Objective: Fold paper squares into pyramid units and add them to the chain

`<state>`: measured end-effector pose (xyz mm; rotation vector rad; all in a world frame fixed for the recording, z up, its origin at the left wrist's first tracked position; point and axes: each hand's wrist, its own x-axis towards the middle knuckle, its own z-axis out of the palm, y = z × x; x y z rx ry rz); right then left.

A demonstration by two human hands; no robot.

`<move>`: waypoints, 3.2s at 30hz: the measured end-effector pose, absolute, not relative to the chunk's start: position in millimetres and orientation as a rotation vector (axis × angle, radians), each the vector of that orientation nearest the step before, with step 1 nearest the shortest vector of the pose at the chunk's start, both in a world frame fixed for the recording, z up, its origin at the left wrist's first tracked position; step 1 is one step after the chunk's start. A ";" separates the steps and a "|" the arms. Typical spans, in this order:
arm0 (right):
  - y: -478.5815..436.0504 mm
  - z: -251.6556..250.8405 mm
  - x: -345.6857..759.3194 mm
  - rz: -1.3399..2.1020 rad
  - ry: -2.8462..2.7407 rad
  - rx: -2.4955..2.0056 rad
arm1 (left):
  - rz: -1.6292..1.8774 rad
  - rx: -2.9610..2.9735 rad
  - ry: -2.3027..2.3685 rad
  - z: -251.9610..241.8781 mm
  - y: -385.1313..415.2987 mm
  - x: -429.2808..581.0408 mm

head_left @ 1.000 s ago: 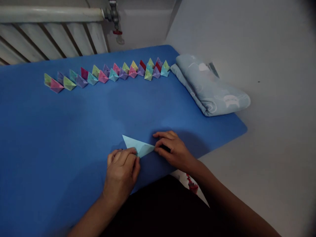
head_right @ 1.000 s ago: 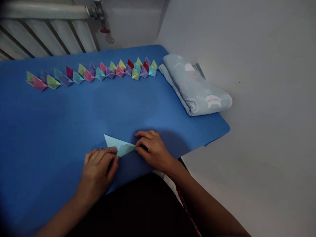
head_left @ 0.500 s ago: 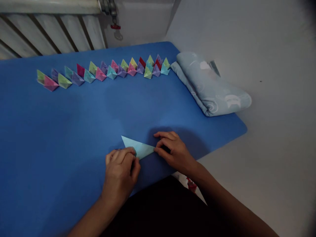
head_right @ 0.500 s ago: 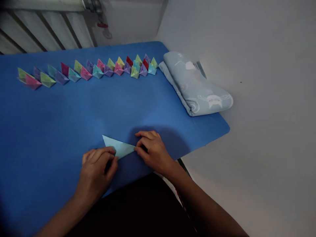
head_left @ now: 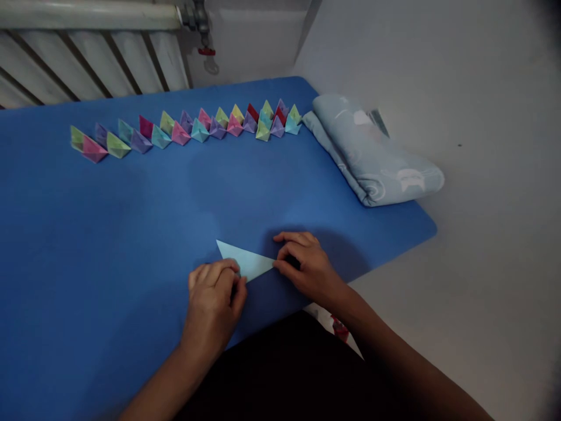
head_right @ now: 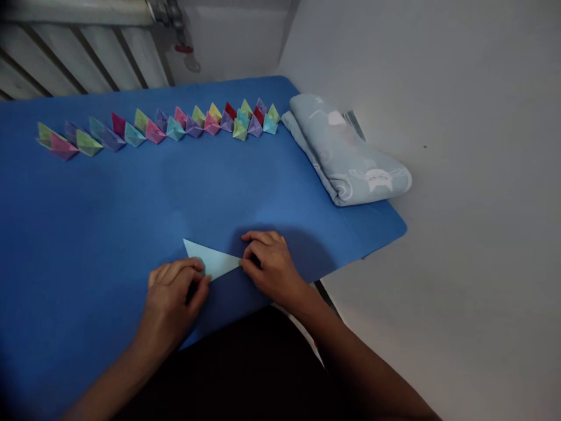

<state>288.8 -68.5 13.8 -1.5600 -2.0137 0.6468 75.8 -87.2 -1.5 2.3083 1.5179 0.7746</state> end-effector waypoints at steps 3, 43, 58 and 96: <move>-68.6 16.1 290.7 0.660 -2.005 -1.629 | 0.755 2.310 1.512 -1.8 -86.8 73.2; -90.8 25.5 263.9 0.264 -2.417 -1.632 | 0.577 2.932 1.418 -0.9 -128.4 56.7; -78.1 43.6 268.2 1.013 -2.075 -1.701 | 0.736 2.700 1.453 -4.3 -125.6 56.8; -83.0 62.8 242.0 1.377 -1.418 -1.112 | 0.899 0.699 0.978 13.4 -108.3 56.1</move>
